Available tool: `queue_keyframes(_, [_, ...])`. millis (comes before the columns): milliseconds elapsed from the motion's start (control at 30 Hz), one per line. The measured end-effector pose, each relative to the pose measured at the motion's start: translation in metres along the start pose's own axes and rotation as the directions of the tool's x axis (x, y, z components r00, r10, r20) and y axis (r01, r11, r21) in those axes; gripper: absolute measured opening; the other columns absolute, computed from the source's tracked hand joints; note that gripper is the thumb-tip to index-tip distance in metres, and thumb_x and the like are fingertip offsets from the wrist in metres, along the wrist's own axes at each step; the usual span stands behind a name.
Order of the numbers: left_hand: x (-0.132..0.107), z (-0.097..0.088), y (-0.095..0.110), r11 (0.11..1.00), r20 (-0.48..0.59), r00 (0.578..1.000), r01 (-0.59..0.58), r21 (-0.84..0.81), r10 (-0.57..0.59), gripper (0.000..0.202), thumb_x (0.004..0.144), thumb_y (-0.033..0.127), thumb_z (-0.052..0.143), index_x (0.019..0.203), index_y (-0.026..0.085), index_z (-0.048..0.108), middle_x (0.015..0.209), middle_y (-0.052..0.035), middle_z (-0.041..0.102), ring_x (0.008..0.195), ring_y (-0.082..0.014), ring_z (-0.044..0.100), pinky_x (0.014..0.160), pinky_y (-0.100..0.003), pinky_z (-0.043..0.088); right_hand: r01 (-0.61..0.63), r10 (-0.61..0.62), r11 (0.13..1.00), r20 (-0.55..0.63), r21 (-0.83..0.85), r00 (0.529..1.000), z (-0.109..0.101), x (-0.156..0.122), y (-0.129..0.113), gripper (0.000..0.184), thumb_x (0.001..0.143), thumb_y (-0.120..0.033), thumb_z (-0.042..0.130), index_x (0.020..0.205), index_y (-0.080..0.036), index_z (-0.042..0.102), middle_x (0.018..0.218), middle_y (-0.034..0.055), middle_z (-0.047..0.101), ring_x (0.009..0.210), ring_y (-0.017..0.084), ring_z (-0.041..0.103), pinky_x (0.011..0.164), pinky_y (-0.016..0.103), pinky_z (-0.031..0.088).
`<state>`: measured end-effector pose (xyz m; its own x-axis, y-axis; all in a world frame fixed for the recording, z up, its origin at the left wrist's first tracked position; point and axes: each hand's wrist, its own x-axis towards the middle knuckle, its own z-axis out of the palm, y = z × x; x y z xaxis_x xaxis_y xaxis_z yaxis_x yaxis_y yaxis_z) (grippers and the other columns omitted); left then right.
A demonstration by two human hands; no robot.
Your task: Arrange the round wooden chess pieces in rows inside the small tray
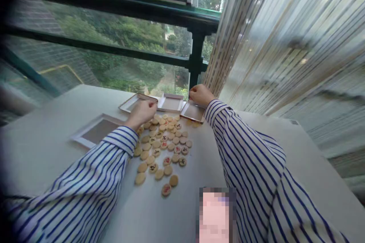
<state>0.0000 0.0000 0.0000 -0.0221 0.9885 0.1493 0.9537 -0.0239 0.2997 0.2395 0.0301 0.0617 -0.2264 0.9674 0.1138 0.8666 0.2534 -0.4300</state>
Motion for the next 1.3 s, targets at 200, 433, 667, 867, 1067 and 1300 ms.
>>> queue_keyframes(200, [0.012,0.017,-0.004,1.000,0.021,1.000,0.012,0.017,-0.012,0.037,0.081,0.034,0.033,0.096,0.016,0.062,0.094,-0.0143,0.067,0.087,-0.0250,0.061,0.070,-0.029,0.043,0.003,-0.004,0.998,-0.016,-0.055,1.000,0.023,0.034,0.002,0.024,0.077,-0.020,0.044,0.082,-0.011,0.066,0.077,0.0067,0.066,0.066,0.012,0.055,0.057,0.018,0.036])
queue_keyframes(433, [0.018,0.026,-0.002,0.998,0.024,1.000,0.006,0.057,-0.008,0.038,0.082,0.030,0.031,0.095,0.013,0.063,0.093,-0.0189,0.066,0.089,-0.0293,0.061,0.072,-0.034,0.045,-0.005,0.006,0.989,0.005,-0.148,1.000,0.054,0.060,0.009,0.026,0.079,-0.021,0.039,0.078,-0.012,0.064,0.079,0.0091,0.065,0.070,0.014,0.056,0.060,0.020,0.037])
queue_keyframes(667, [0.019,0.023,0.002,0.995,0.039,0.999,-0.002,0.096,-0.002,0.037,0.082,0.028,0.034,0.091,0.012,0.065,0.089,-0.0187,0.067,0.088,-0.0276,0.062,0.076,-0.034,0.046,-0.043,0.061,0.976,0.079,-0.213,0.995,0.074,0.076,0.015,0.025,0.080,-0.023,0.041,0.085,-0.014,0.065,0.093,0.0137,0.065,0.085,0.020,0.060,0.069,0.025,0.043])
queue_keyframes(867, [0.022,0.027,0.003,0.995,0.052,0.999,-0.008,0.101,0.003,0.036,0.082,0.029,0.034,0.088,0.012,0.066,0.085,-0.0190,0.067,0.084,-0.0294,0.063,0.073,-0.036,0.047,-0.034,0.066,0.971,0.124,-0.238,0.990,0.082,0.078,0.014,0.026,0.081,-0.023,0.043,0.090,-0.014,0.065,0.100,0.0150,0.064,0.095,0.023,0.059,0.078,0.029,0.044])
queue_keyframes(1067, [0.023,0.026,0.004,0.995,0.047,0.999,-0.030,0.095,0.026,0.035,0.081,0.027,0.035,0.089,0.012,0.065,0.086,-0.0190,0.067,0.084,-0.0286,0.063,0.072,-0.035,0.047,-0.050,0.076,0.973,0.109,-0.226,0.991,0.083,0.079,0.016,0.029,0.080,-0.021,0.042,0.096,-0.014,0.065,0.103,0.0150,0.064,0.098,0.024,0.058,0.081,0.030,0.044])
queue_keyframes(1300, [0.022,0.014,0.009,0.995,-0.013,0.999,-0.033,0.090,0.034,0.037,0.082,0.028,0.032,0.092,0.012,0.065,0.087,-0.0181,0.067,0.085,-0.0279,0.062,0.072,-0.033,0.046,-0.049,0.064,0.982,0.078,-0.180,0.995,0.067,0.076,0.011,0.029,0.080,-0.022,0.041,0.092,-0.014,0.066,0.095,0.0138,0.067,0.092,0.021,0.060,0.077,0.025,0.044])
